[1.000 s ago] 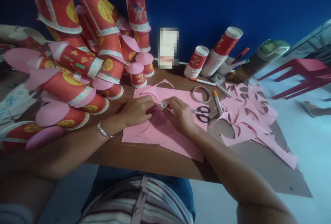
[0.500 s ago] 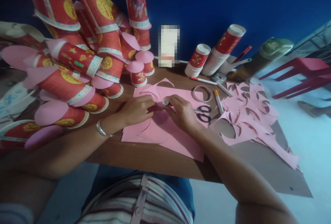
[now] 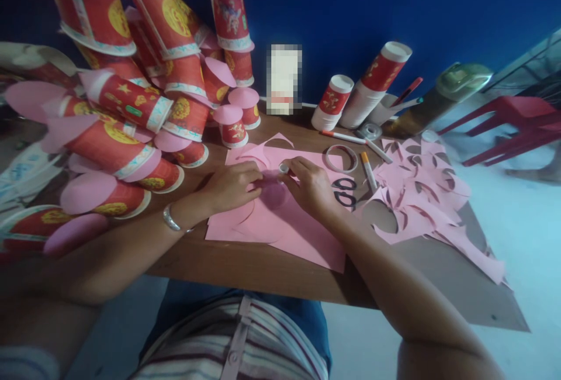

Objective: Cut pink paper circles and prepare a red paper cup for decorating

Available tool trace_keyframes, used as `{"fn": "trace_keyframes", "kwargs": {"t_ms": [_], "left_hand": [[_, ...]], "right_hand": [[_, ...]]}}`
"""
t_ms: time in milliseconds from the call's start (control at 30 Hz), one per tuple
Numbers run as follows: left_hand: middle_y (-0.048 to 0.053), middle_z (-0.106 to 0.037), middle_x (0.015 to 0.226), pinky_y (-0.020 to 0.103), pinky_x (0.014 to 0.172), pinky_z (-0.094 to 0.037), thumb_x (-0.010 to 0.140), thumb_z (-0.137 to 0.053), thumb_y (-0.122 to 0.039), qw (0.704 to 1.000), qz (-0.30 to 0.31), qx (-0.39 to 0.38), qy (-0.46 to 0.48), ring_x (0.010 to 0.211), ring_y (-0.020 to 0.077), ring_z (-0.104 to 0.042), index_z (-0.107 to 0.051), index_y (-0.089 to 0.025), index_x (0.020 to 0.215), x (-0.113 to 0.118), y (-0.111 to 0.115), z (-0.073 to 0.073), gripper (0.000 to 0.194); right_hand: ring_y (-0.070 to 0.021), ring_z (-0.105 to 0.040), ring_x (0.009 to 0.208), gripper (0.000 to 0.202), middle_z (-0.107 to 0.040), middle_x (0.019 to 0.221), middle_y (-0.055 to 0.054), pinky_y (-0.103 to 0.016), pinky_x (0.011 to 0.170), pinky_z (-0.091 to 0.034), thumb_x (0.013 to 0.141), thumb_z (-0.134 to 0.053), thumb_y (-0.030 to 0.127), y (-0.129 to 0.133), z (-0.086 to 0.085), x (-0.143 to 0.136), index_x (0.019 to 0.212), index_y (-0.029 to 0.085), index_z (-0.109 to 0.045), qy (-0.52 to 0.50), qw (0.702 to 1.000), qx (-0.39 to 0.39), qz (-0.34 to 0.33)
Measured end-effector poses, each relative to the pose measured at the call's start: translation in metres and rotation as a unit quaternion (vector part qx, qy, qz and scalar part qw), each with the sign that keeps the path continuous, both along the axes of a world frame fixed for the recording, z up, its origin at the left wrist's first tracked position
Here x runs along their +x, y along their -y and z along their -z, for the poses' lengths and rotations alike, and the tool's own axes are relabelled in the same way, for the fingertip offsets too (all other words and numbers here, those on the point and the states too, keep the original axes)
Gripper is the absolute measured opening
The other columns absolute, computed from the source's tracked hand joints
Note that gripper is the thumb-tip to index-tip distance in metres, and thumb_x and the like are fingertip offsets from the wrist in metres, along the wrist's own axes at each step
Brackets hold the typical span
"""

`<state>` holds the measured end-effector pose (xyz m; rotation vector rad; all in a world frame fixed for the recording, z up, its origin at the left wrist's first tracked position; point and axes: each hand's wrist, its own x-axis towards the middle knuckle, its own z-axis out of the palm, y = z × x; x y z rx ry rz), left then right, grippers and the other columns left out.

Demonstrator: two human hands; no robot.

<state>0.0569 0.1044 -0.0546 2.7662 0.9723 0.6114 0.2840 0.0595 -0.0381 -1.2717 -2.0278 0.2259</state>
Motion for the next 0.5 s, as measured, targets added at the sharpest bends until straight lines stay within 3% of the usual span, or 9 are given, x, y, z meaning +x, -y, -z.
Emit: {"fn": "trace_keyframes", "kwargs": {"t_ms": [200,367,500], "left_hand": [[0.004,-0.071,0.090,0.031,0.064,-0.048,0.086,-0.068,-0.020,1.000,-0.002,0.013,0.001,0.080,0.0186,-0.066,-0.073,-0.019,0.089,0.000,-0.001,0.003,0.007],[0.004,-0.071,0.089,0.030,0.064,-0.046,0.087,-0.067,-0.021,1.000,-0.002,-0.006,-0.005,0.082,0.0183,-0.066,-0.071,-0.019,0.086,0.000,0.001,-0.002,0.004],[0.003,-0.068,0.086,0.030,0.062,-0.044,0.085,-0.068,-0.019,0.999,-0.003,-0.039,-0.010,0.078,0.0177,-0.062,-0.068,-0.019,0.083,-0.001,0.001,-0.007,0.003]], "right_hand": [[-0.0197,-0.066,0.077,0.010,-0.073,0.089,-0.006,-0.032,0.070,-0.049,0.097,-0.062,0.023,0.001,0.000,0.005,0.090,0.022,-0.069,0.033,0.999,0.030,0.016],[-0.0222,-0.068,0.084,0.011,-0.075,0.094,-0.006,-0.037,0.078,-0.053,0.099,-0.062,0.025,0.012,-0.007,0.003,0.092,0.024,-0.071,-0.005,0.995,0.078,0.059],[-0.0214,-0.069,0.086,0.012,-0.074,0.095,-0.007,-0.036,0.078,-0.055,0.100,-0.061,0.026,0.018,-0.007,-0.007,0.095,0.023,-0.071,-0.020,0.998,0.054,0.019]]}}
